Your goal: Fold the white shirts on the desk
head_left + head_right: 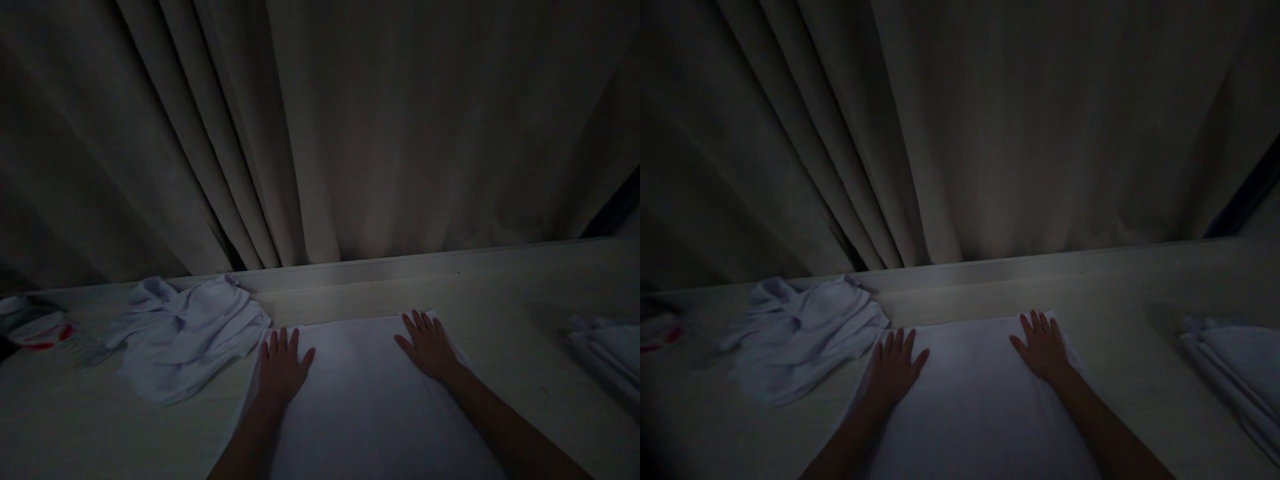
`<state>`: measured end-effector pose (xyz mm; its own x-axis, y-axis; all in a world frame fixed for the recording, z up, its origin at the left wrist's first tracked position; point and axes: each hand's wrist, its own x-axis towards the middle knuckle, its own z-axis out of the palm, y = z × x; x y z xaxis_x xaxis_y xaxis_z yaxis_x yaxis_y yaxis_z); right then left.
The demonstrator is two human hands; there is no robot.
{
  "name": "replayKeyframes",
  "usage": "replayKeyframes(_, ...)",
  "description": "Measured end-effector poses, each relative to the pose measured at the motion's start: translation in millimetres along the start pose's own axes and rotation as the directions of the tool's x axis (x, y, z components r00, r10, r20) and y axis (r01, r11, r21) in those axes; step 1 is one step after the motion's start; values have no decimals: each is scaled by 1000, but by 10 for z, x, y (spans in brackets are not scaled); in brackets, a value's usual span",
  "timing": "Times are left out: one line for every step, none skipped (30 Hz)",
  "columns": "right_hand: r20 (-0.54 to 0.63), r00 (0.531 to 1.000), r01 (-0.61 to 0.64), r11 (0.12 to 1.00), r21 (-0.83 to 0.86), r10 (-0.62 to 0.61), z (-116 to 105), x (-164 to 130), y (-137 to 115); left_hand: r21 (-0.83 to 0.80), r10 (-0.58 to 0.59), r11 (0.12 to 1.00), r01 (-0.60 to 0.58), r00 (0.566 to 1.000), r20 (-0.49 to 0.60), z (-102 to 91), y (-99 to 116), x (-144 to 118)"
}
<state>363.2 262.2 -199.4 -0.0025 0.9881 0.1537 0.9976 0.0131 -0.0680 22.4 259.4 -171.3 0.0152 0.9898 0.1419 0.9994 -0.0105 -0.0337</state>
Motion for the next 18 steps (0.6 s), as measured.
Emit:
replayKeyframes(-7, 1000, 2, 1000, 2, -2, -45, -24, -26, -1, -6, 1000, 6, 1000, -12, -60, 1, -32)
replayKeyframes(-24, 1000, 6, 1000, 7, -6, -95, -65, -52, -6, -7, 1000, 7, 999, -33, -122, -5, -92)
replayKeyframes(-45, 999, 16, 1000, 13, -16, -146, -126, -77, -15, -4, 1000, 3, 998, -57, -179, -19, -181)
replayKeyframes(-64, 997, 33, 999, 20, -32, -192, -206, -97, -29, -1, 1000, -1, 997, -73, -227, -41, -299)
replayKeyframes(-75, 996, 55, 998, 26, -53, -229, -302, -110, -43, 9, 999, -12, 997, -72, -262, -72, -439)
replayKeyframes(-77, 994, 78, 996, 31, -75, -253, -408, -114, -53, 24, 998, -27, 998, -51, -283, -111, -591)
replayKeyframes(-73, 993, 99, 994, 38, -96, -261, -519, -109, -57, 33, 998, -34, 999, -16, -289, -156, -745)
replayKeyframes(-65, 991, 116, 992, 45, -113, -252, -626, -96, -51, 36, 998, -34, 999, 28, -283, -205, -889)
replayKeyframes(-57, 991, 127, 991, 53, -124, -226, -723, -76, -39, 25, 999, -22, 997, 76, -264, -254, -1013)
replayKeyframes(-51, 990, 132, 989, 59, -129, -184, -804, -52, -23, 10, 1000, -7, 993, 118, -236, -302, -1112)
replayKeyframes(-45, 990, 133, 989, 62, -131, -132, -866, -26, -6, -5, 1000, 6, 989, 151, -200, -346, -1184)
replayKeyframes(-41, 991, 131, 990, 62, -128, -75, -907, -2, 7, -19, 1000, 18, 985, 169, -158, -383, -1229)
replayKeyframes(-40, 991, 126, 990, 58, -124, -18, -930, 19, 15, -24, 1000, 22, 985, 172, -113, -412, -1253)
replayKeyframes(-42, 992, 124, 991, 52, -121, 32, -936, 34, 19, -20, 1000, 17, 987, 162, -68, -434, -1260)
replayKeyframes(-47, 991, 124, 991, 45, -122, 68, -931, 43, 20, -9, 1000, 6, 990, 140, -27, -448, -1257)
replayKeyframes(-56, 991, 128, 991, 38, -126, 88, -920, 45, 16, 4, 1000, -6, 994, 113, 6, -455, -1250)
replayKeyframes(-66, 989, 132, 991, 31, -129, 88, -908, 40, 13, 14, 1000, -15, 996, 88, 28, -456, -1245)
replayKeyframes(-76, 988, 135, 991, 25, -133, 68, -903, 30, 11, 18, 1000, -19, 998, 62, 37, -454, -1246)
